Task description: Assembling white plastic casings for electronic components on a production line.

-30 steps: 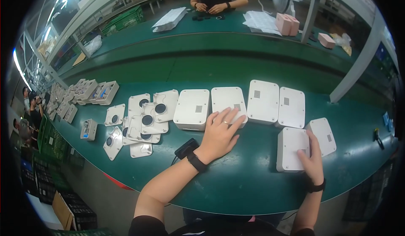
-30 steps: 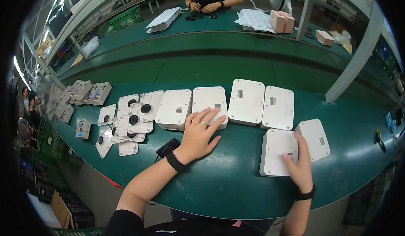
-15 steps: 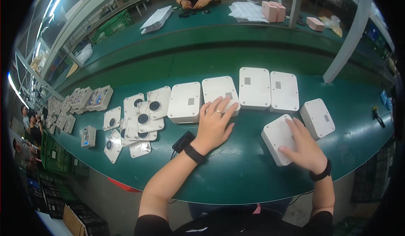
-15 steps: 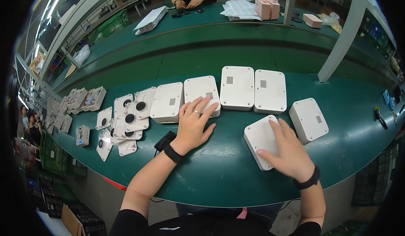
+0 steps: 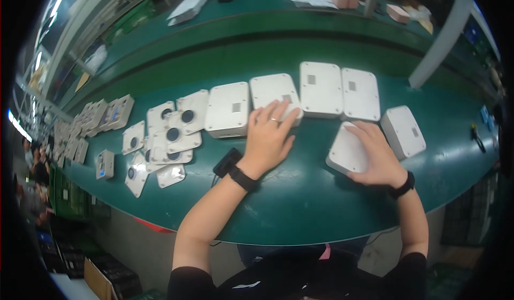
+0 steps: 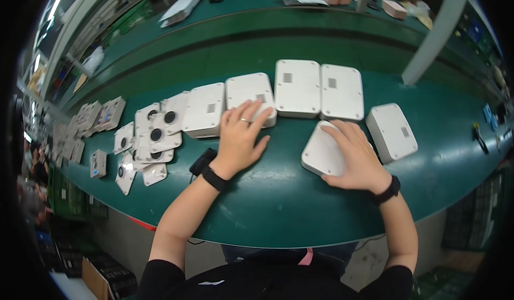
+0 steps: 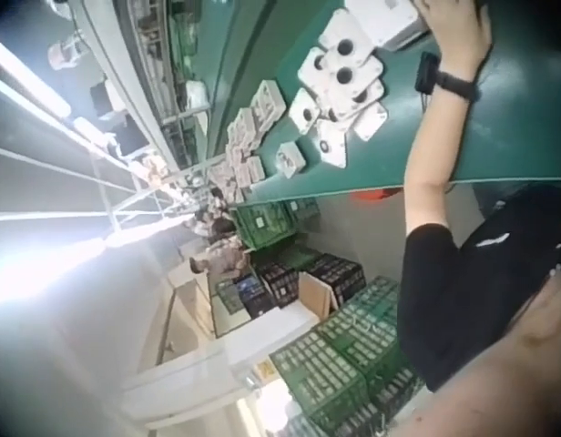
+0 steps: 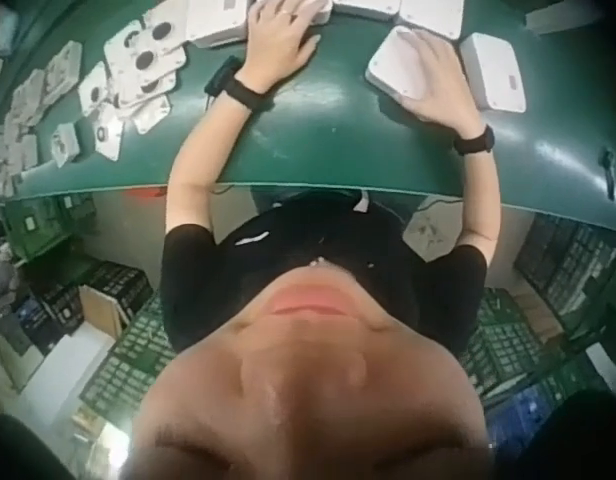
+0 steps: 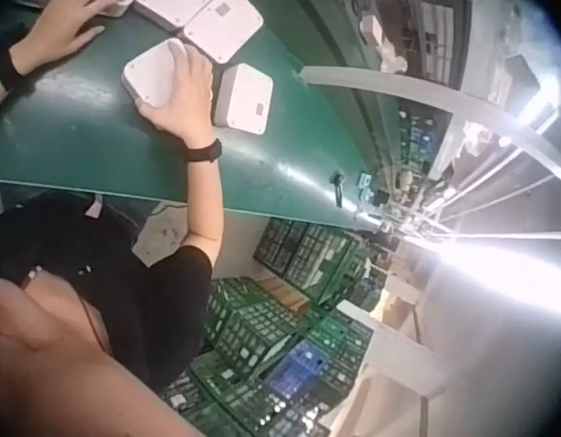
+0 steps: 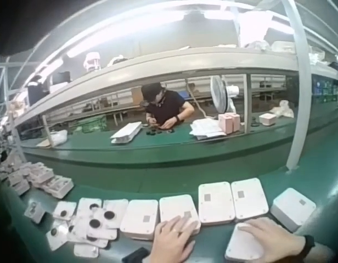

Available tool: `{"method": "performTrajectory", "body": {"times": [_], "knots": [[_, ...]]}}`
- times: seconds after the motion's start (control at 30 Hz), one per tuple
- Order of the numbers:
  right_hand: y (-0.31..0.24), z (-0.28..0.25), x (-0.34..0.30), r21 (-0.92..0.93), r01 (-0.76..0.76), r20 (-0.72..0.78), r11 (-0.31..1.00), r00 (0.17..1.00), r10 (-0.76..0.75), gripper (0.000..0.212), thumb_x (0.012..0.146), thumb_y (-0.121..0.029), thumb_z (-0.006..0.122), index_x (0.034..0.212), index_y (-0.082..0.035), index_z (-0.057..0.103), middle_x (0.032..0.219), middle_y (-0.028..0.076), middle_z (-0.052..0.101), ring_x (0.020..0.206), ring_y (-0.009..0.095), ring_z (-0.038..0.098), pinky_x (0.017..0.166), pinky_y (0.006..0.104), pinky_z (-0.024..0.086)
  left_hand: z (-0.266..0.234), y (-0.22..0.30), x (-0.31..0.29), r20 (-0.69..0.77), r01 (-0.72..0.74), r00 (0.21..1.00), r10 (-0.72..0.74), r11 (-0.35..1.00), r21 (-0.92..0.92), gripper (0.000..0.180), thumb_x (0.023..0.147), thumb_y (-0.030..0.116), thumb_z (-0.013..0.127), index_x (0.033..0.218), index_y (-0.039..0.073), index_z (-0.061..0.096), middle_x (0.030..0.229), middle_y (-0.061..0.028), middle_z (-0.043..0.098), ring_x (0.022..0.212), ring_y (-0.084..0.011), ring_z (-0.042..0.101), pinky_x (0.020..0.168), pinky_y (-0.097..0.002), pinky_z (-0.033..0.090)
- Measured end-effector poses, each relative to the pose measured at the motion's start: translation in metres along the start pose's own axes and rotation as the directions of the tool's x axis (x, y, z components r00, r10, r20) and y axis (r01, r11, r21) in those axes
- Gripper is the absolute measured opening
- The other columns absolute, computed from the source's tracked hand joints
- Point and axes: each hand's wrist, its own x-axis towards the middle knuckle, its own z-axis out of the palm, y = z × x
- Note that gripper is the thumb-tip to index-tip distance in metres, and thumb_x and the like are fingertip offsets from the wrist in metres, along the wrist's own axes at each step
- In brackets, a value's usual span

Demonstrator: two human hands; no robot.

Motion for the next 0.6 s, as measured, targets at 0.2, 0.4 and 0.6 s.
{"method": "performTrajectory", "body": {"times": [0.2, 0.4, 0.6], "knots": [[0.009, 0.003, -0.005, 0.22, 0.018, -0.044, 0.975, 0.999, -0.008, 0.091, 0.055, -0.029, 0.078, 0.134, -0.003, 0.043, 0.138, 0.021, 0.04, 0.128, 0.038, 0.039, 0.109, 0.0419, 0.03, 0.001, -0.001, -0.001, 0.0, 0.015, 1.0, -0.015, 1.0, 0.023, 0.063, 0.071, 0.015, 0.072, 0.13, 0.015, 0.052, 0.137, -0.012, 0.047, 0.125, -0.0318, 0.043, 0.103, -0.0485, 0.03], [0.018, 0.009, -0.021, 0.338, 0.059, -0.163, 0.939, 0.987, -0.003, 0.091, 0.056, -0.031, 0.078, 0.135, -0.005, 0.043, 0.139, 0.019, 0.04, 0.13, 0.034, 0.039, 0.109, 0.0399, 0.029, 0.005, -0.002, -0.001, 0.01, 0.007, 1.0, -0.008, 0.999, 0.044, 0.063, 0.071, 0.015, 0.072, 0.131, 0.016, 0.052, 0.137, -0.0123, 0.047, 0.126, -0.0313, 0.043, 0.103, -0.0486, 0.03], [-0.003, 0.001, -0.014, 0.812, 0.212, -0.25, 0.544, 0.968, -0.004, 0.088, 0.056, -0.03, 0.08, 0.132, -0.006, 0.045, 0.137, 0.018, 0.04, 0.128, 0.03, 0.041, 0.108, 0.0381, 0.029, -0.002, 0.004, 0.005, 0.023, -0.009, 1.0, 0.007, 0.999, 0.05, 0.064, 0.072, 0.017, 0.073, 0.132, 0.012, 0.051, 0.139, -0.0134, 0.046, 0.128, -0.0326, 0.042, 0.105, -0.0475, 0.028]]}}
